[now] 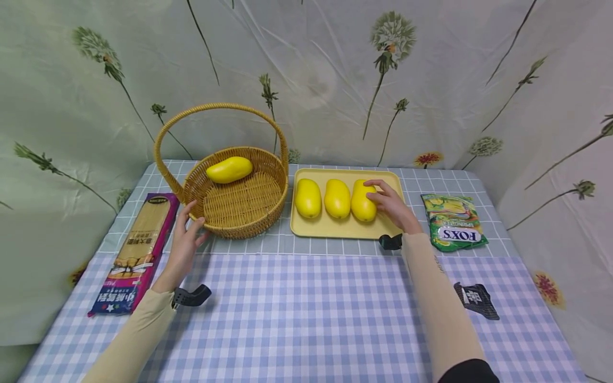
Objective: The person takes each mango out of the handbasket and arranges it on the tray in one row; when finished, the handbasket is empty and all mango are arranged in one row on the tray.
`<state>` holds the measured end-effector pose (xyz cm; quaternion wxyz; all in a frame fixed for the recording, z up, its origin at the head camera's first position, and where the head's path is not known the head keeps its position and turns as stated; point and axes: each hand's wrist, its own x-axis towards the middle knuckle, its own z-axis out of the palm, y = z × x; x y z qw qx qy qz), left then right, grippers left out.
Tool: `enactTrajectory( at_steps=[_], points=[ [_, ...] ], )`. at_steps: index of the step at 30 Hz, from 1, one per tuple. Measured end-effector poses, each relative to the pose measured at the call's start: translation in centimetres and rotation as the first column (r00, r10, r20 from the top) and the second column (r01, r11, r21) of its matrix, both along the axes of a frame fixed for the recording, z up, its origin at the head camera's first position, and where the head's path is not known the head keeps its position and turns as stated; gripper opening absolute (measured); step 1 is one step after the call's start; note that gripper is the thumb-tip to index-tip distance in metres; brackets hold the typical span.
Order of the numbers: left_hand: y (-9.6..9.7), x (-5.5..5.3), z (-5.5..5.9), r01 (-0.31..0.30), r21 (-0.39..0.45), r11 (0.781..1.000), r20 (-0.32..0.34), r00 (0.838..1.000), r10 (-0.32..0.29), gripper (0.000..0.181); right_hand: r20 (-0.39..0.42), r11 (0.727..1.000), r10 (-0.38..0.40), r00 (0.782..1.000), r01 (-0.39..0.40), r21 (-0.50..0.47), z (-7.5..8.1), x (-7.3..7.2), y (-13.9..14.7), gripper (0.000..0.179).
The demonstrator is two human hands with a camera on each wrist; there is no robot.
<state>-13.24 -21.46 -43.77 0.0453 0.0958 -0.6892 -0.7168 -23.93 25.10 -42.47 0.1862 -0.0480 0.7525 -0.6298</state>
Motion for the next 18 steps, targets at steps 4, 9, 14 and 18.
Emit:
enactTrajectory(
  at_steps=[4, 9, 14, 18],
  points=[
    [0.0, 0.04, 0.03, 0.005, 0.008, 1.0, -0.008, 1.0, -0.004, 0.052, -0.004, 1.0, -0.004, 1.0, 0.004, 0.026, 0.0, -0.05, 0.01, 0.045],
    [0.05, 0.16, 0.03, 0.004, 0.018, 1.0, -0.018, 1.0, -0.003, 0.051, 0.009, 0.999, -0.001, 1.0, 0.0, 0.047, -0.03, -0.01, 0.18, 0.045],
    [0.04, 0.25, 0.02, 0.005, 0.023, 1.0, -0.03, 1.0, -0.004, 0.051, -0.005, 0.999, -0.01, 1.0, 0.01, 0.048, 0.0, -0.07, 0.41, 0.046],
    [0.04, 0.21, 0.0, 0.001, 0.018, 1.0, -0.025, 1.0, 0.0, 0.051, -0.061, 0.997, -0.05, 0.997, 0.053, 0.051, 0.43, -0.13, 0.63, 0.049]
  ],
)
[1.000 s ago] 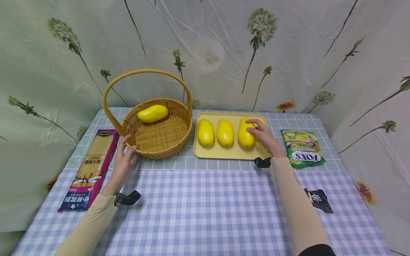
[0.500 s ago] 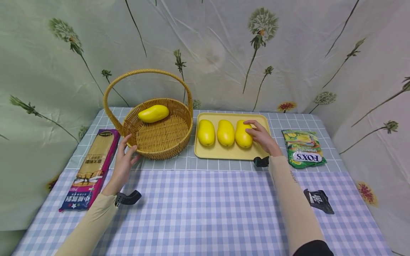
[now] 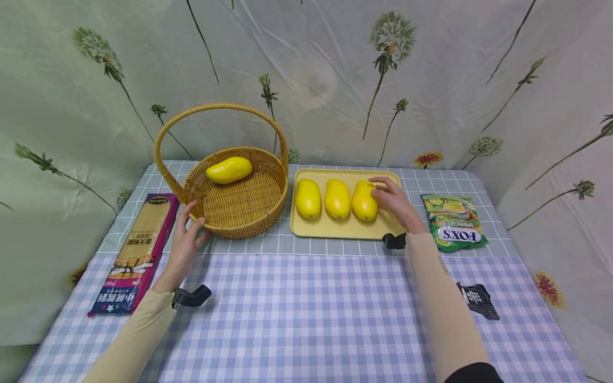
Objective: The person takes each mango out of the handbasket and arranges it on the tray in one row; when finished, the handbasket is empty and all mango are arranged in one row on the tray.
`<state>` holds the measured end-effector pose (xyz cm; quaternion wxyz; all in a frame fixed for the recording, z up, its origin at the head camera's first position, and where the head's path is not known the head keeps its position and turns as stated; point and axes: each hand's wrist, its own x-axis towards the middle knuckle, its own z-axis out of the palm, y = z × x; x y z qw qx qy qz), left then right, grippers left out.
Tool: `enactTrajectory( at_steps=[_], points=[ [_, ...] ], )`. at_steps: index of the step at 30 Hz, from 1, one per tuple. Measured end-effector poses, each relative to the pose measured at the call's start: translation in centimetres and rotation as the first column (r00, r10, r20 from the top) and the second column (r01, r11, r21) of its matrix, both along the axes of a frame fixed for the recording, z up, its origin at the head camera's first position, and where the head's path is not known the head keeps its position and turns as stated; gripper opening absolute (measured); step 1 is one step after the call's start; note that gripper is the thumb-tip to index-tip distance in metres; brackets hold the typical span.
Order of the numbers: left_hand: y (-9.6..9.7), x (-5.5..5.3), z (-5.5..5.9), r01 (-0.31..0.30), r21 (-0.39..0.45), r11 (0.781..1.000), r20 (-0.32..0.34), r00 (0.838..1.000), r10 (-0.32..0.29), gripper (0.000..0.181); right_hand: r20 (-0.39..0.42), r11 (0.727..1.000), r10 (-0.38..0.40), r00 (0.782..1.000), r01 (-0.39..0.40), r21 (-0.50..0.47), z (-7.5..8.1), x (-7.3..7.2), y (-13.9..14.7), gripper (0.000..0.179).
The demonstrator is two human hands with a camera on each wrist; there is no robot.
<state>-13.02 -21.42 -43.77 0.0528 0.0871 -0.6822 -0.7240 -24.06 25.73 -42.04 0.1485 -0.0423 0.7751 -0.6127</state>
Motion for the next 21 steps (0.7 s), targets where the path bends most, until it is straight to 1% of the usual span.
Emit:
enactTrajectory(
  at_steps=[5, 7, 9, 15, 19, 21],
  points=[
    [0.0, 0.1, 0.0, 0.004, 0.001, 1.0, 0.0, 1.0, -0.004, 0.051, -0.077, 0.995, -0.051, 0.996, 0.057, 0.076, 1.1, 0.0, -0.2, 0.05],
    [0.0, 0.1, 0.0, 0.007, 0.005, 1.0, -0.004, 1.0, -0.007, 0.051, -0.099, 0.995, -0.058, 0.993, 0.066, 0.077, 1.6, 0.0, -0.5, 0.049],
    [0.0, 0.1, 0.0, 0.008, 0.006, 1.0, -0.008, 1.0, -0.008, 0.051, -0.118, 0.996, -0.059, 0.991, 0.066, 0.057, 2.2, 0.0, -1.1, 0.048],
    [-0.1, 0.1, 0.0, 0.01, -0.006, 1.0, -0.009, 1.0, -0.01, 0.051, -0.133, 0.999, -0.003, 0.991, -0.004, -0.051, 4.0, 0.3, -4.6, 0.045],
    [-0.1, 0.0, -0.1, 0.011, -0.013, 1.0, -0.015, 1.0, -0.011, 0.051, -0.133, 0.993, 0.055, 0.99, -0.068, -0.094, 4.4, 0.2, -7.4, 0.042],
    [-0.1, 0.0, -0.1, 0.011, -0.014, 1.0, -0.017, 1.0, -0.011, 0.051, -0.144, 0.989, 0.096, 0.985, -0.111, -0.101, 4.6, 0.1, -8.9, 0.041]
  ],
)
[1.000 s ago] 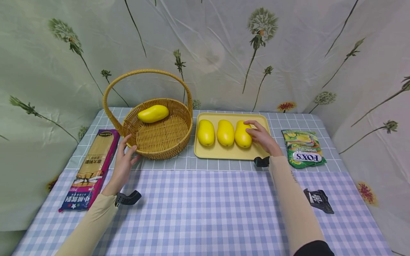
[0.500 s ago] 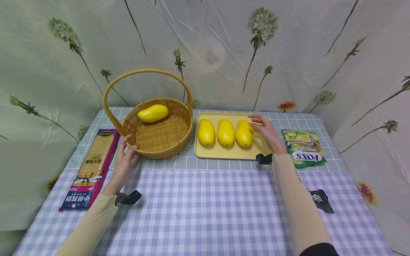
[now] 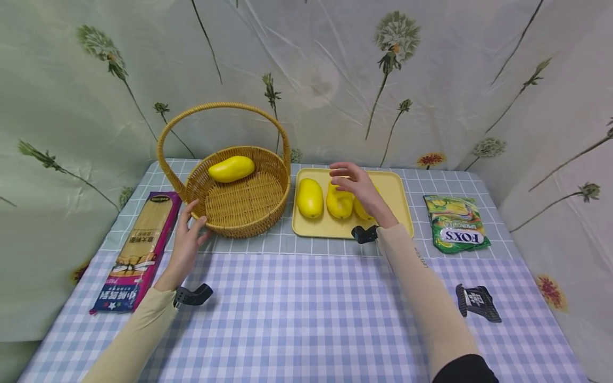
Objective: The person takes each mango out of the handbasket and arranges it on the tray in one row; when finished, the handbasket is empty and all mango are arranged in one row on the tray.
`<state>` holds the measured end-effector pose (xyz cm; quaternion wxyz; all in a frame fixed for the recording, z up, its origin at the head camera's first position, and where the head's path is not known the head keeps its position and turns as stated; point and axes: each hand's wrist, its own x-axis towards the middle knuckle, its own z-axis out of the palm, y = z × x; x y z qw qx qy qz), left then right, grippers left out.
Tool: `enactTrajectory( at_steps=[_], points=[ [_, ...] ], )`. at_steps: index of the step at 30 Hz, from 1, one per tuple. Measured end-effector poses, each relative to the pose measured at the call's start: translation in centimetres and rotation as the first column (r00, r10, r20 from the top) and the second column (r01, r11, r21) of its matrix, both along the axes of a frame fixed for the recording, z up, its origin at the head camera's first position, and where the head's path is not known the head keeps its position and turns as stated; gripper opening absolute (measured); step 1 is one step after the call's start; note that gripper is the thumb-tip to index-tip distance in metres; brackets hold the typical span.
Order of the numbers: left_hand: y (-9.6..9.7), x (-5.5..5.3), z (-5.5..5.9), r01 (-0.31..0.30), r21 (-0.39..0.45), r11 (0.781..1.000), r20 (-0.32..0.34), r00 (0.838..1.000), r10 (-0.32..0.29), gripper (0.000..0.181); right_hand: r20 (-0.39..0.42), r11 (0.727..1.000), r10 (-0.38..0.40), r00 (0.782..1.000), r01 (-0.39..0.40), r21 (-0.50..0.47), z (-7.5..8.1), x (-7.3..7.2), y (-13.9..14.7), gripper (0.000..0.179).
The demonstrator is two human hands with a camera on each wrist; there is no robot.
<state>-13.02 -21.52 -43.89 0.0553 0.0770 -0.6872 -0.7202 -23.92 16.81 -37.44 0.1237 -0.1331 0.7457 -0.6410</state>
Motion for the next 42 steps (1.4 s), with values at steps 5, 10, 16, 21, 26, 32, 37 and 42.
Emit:
enactTrajectory(
  at_steps=[5, 10, 16, 21, 26, 32, 37, 42],
  points=[
    [0.0, 0.0, 0.0, 0.0, -0.007, 1.0, 0.008, 1.0, 0.0, 0.051, -0.04, 0.991, 0.136, 0.99, -0.137, -0.013, 0.5, -0.2, -4.2, 0.04],
    [0.3, 0.4, 1.1, 0.007, 0.01, 1.0, 0.023, 1.0, -0.007, 0.052, -0.052, 0.967, 0.251, 0.967, -0.252, -0.022, 1.2, -0.7, -8.5, 0.042],
    [0.7, 0.7, 2.0, 0.016, 0.023, 1.0, 0.018, 1.0, -0.016, 0.053, -0.037, 0.957, 0.289, 0.957, -0.289, -0.014, 1.9, -1.8, -13.1, 0.041],
    [0.2, 0.2, 0.7, 0.01, -0.004, 1.0, 0.019, 1.0, -0.01, 0.052, -0.016, 0.959, 0.282, 0.959, -0.283, -0.031, 2.0, -2.8, -15.9, 0.045],
    [-0.1, -0.2, -0.3, 0.004, -0.032, 0.999, 0.003, 1.0, -0.004, 0.051, 0.017, 0.968, 0.252, 0.968, -0.252, 0.006, 1.8, -3.8, -18.2, 0.047],
    [-0.1, -0.2, -0.3, 0.001, -0.04, 0.999, 0.01, 1.0, 0.0, 0.051, 0.044, 0.974, 0.208, 0.977, -0.211, 0.08, 1.4, -4.4, -20.3, 0.05],
    [-0.1, -0.2, -0.2, 0.001, -0.045, 0.999, 0.02, 1.0, -0.001, 0.051, 0.123, 0.978, 0.195, 0.973, -0.202, 0.055, 0.7, -4.5, -21.9, 0.058],
    [0.0, -0.2, -0.3, 0.0, -0.053, 0.999, 0.026, 1.0, 0.002, 0.052, 0.195, 0.976, 0.21, 0.958, -0.216, 0.007, -0.2, -4.5, -23.2, 0.067]
  ],
)
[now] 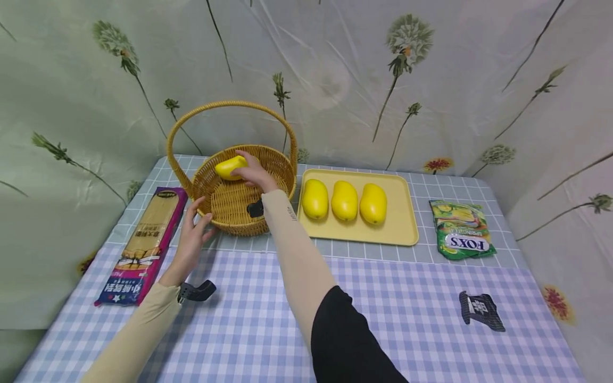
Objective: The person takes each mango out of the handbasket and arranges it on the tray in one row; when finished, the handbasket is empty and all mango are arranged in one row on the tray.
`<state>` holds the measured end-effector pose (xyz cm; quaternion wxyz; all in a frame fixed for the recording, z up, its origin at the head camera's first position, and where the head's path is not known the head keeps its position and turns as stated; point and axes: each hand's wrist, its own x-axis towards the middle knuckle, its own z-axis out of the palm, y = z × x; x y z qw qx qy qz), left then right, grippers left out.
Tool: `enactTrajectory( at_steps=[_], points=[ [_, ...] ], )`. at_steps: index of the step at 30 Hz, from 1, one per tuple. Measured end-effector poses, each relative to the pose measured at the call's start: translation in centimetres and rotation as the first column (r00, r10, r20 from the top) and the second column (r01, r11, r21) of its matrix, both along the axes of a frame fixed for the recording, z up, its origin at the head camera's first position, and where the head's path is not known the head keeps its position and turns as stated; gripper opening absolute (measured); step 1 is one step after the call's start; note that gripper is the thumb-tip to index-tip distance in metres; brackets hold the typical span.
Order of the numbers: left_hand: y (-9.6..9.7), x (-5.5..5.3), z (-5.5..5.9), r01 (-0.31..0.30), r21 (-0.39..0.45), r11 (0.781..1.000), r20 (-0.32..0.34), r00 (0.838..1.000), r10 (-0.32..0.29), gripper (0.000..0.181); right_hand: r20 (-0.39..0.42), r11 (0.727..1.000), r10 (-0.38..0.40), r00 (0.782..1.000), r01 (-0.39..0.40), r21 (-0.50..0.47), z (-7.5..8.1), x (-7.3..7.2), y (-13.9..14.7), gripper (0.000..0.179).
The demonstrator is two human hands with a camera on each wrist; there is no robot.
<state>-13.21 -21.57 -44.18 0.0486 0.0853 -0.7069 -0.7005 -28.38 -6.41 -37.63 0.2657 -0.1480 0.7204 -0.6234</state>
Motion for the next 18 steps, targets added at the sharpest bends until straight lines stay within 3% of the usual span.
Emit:
enactTrajectory(
  at_steps=[3, 9, 12, 18],
  points=[
    [-0.1, 0.2, 0.2, -0.006, -0.002, 1.0, 0.005, 1.0, 0.006, 0.052, -0.024, 0.999, -0.003, 1.0, 0.004, 0.049, -0.5, 0.1, -0.7, 0.068],
    [-0.1, 0.1, 0.1, -0.008, 0.013, 1.0, -0.001, 1.0, 0.008, 0.052, -0.207, 0.961, -0.014, 0.978, 0.071, 0.269, -0.5, 0.4, -1.0, 0.059],
    [-0.1, 0.1, 0.2, -0.001, 0.013, 1.0, 0.006, 1.0, 0.001, 0.052, -0.216, 0.945, -0.018, 0.976, 0.088, 0.316, -0.3, 0.5, -0.7, 0.049],
    [0.3, 0.6, 1.7, 0.012, 0.007, 1.0, 0.044, 0.999, -0.012, 0.054, -0.222, 0.913, 0.118, 0.968, -0.018, 0.408, 0.0, 0.6, -0.3, 0.038]
  ],
)
